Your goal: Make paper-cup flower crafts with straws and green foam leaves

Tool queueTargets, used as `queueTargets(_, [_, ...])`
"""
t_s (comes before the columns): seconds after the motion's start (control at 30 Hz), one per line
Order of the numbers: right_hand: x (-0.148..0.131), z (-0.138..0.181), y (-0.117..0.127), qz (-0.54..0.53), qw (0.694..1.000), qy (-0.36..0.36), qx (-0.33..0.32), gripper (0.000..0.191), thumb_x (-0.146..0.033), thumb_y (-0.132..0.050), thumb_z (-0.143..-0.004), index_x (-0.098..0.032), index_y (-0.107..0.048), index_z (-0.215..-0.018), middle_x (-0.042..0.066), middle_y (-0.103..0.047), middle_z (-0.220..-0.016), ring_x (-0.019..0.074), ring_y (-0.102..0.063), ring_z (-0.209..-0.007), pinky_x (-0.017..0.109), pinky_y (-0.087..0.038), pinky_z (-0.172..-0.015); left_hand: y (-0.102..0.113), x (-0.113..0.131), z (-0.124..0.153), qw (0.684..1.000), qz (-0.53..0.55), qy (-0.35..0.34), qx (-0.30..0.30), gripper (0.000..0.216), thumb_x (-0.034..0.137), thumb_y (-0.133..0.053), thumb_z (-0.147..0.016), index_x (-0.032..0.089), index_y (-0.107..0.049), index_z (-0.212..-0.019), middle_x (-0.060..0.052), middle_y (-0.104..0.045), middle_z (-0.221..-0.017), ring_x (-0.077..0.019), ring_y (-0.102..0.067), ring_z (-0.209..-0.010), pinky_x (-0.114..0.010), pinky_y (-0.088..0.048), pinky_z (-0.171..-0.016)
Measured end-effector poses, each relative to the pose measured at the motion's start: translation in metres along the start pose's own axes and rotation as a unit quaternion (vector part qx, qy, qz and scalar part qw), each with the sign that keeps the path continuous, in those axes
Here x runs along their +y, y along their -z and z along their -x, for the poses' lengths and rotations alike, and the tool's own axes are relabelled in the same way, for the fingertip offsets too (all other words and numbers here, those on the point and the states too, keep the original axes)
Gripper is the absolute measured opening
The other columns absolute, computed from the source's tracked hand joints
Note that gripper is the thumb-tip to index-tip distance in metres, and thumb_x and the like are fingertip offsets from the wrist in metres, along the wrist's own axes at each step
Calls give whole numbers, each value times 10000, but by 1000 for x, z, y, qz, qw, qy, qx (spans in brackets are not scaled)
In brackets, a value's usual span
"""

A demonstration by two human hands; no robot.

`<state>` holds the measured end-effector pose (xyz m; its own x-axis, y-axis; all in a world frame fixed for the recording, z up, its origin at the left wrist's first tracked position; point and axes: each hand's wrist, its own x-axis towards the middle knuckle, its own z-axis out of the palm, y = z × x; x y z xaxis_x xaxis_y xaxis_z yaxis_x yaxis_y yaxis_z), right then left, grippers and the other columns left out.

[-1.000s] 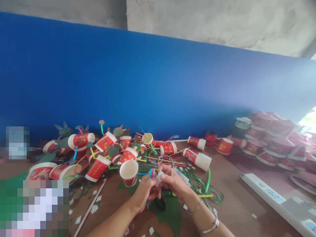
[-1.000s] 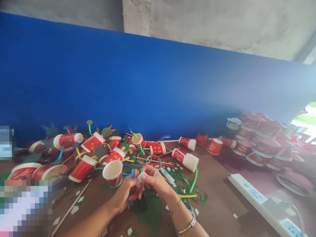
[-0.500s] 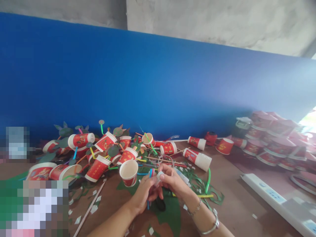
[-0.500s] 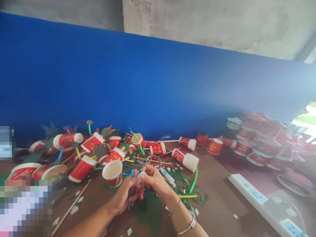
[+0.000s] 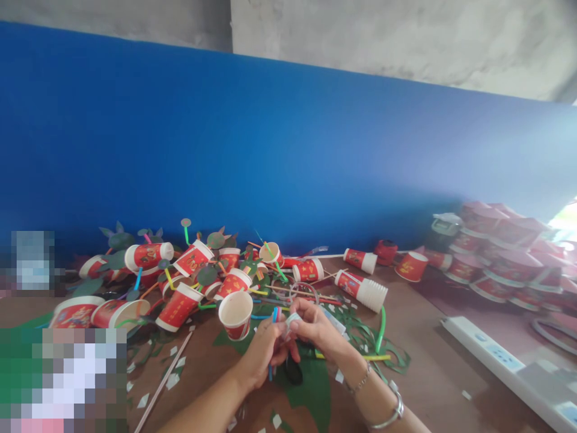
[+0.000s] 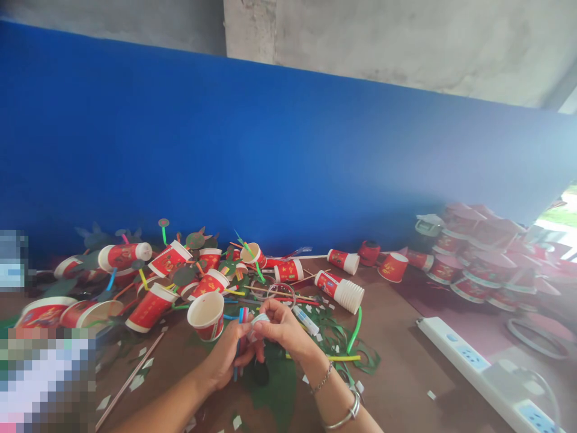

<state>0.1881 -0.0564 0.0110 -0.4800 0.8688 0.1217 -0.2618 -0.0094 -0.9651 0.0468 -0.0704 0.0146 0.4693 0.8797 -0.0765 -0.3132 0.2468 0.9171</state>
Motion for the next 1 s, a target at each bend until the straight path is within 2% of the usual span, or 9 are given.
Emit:
queueTargets(0.27, [-4, 0, 0, 59, 996, 7, 60, 404, -461, -756, -650, -195, -469, -752, -49, -588, -600, 90, -525, -478, 190, -345, -434, 1, -1, -2, 999, -11, 31, -3, 320, 462, -507, -752, 153, -506, -670, -12, -580, -467, -17, -253, -289, -202, -67, -363])
queueTargets(0.4, [-6, -3, 6, 76, 986, 47, 144, 403, -449, -780, -614, -194, -493, -734, -44, -572, -627, 103, -524, -554, 216, -397, -525, 3, -1, -3, 1000, -4, 9, 21, 428, 561, -474, -791, 151, -541, -896, 2, -605, -543, -10, -227, -297, -189, -74, -357])
queueTargets(0.5, [-7, -5, 13, 109, 968, 82, 210, 365, -473, -725, -676, -203, -485, -728, -25, -580, -644, 128, -534, -591, 250, -419, -571, 5, -3, -4, 997, 0, -25, 67, 459, 573, -510, -781, 179, -522, -1017, 40, -573, -556, -14, -241, -319, -169, -97, -352])
queueTargets(0.6, [-8, -5, 18, 245, 922, 168, 250, 319, -433, -721, -694, -201, -502, -703, -1, -574, -718, 154, -530, -681, 263, -419, -605, 7, -7, -7, 987, -15, -58, 150, 397, 529, -633, -716, 174, -536, -866, 89, -445, -495, -16, -265, -355, -148, -125, -350])
queueTargets(0.7, [-8, -4, 18, 395, 859, 234, 225, 248, -381, -715, -722, -200, -547, -746, 33, -588, -813, 181, -532, -769, 276, -425, -632, 6, -10, -10, 979, -20, -64, 193, 406, 531, -673, -677, 174, -514, -788, 106, -386, -470, -14, -252, -355, -140, -143, -346])
queueTargets(0.87, [-10, 0, 9, 538, 784, 270, 152, 141, -316, -647, -807, -207, -558, -819, 42, -614, -812, 196, -531, -785, 323, -440, -703, 7, -11, -12, 980, -9, -62, 191, 437, 558, -680, -661, 185, -500, -799, 127, -324, -427, -21, -217, -338, -145, -142, -334])
queueTargets(1.0, [-14, 1, 2, 582, 753, 284, 119, 112, -318, -606, -842, -214, -566, -849, 48, -611, -823, 201, -530, -789, 333, -451, -703, 9, -12, -13, 985, 9, -46, 169, 444, 552, -706, -638, 195, -477, -768, 140, -278, -402, -24, -193, -331, -149, -121, -335])
